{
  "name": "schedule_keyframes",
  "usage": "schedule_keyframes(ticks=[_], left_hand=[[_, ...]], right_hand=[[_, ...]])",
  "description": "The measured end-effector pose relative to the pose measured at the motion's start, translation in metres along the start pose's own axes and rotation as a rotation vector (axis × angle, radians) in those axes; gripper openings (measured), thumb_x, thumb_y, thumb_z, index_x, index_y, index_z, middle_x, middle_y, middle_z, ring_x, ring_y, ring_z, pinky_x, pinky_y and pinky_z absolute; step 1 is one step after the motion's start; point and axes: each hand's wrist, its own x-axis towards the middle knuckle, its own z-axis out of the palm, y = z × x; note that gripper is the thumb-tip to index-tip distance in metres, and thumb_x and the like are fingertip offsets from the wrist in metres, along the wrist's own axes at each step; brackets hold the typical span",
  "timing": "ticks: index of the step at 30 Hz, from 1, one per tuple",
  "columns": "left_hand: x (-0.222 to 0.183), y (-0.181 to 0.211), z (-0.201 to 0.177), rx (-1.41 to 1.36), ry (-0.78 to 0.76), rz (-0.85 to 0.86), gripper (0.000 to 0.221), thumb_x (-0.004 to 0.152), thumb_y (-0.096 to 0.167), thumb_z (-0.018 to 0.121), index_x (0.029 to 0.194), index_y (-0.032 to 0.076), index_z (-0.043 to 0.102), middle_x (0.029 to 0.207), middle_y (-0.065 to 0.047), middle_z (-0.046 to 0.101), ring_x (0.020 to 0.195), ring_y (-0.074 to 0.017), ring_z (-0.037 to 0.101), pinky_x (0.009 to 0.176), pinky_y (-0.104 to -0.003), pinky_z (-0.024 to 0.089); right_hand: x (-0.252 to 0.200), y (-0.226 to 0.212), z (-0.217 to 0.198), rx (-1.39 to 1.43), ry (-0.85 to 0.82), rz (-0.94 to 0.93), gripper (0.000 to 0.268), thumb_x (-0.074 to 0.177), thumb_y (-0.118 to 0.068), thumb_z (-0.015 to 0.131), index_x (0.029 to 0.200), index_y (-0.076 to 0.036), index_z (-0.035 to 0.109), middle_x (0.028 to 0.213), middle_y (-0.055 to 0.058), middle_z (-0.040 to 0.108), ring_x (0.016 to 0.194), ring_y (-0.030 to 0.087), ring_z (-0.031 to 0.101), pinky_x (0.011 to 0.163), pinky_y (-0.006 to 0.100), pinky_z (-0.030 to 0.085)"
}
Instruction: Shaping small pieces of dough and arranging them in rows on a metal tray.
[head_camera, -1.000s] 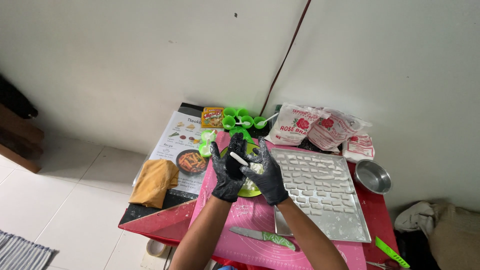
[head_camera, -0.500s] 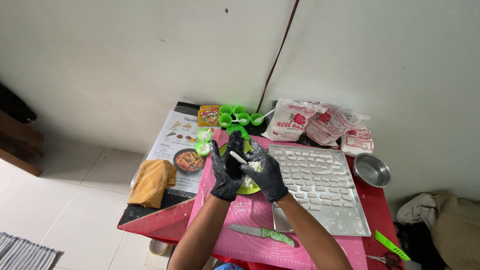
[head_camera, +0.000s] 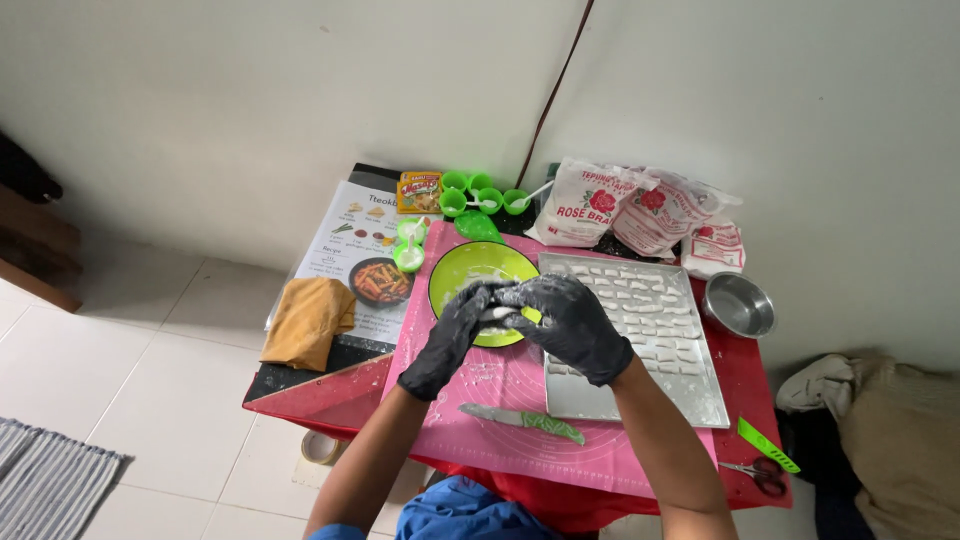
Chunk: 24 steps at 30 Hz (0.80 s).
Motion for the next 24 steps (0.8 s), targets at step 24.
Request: schedule_keyframes(ticks=[24], left_hand=[[-0.113,0.039,-0.049,0.795,0.076,0.079,0.02,0.098,0.015,0.066,0.111,0.014,0.08,0.097,-0.011,0.078,0.097,-0.0216,0.072,0.091,-0.038,0.057]], right_hand=[[-0.103,0.033,0.058,-0.06,-0.504,0.025,0.022,0.091,-0.038,0.075,0.103,-0.019,0.077,0.101,0.011,0.077,0.101,0.031,0.072,0.091,0.045,0.057]])
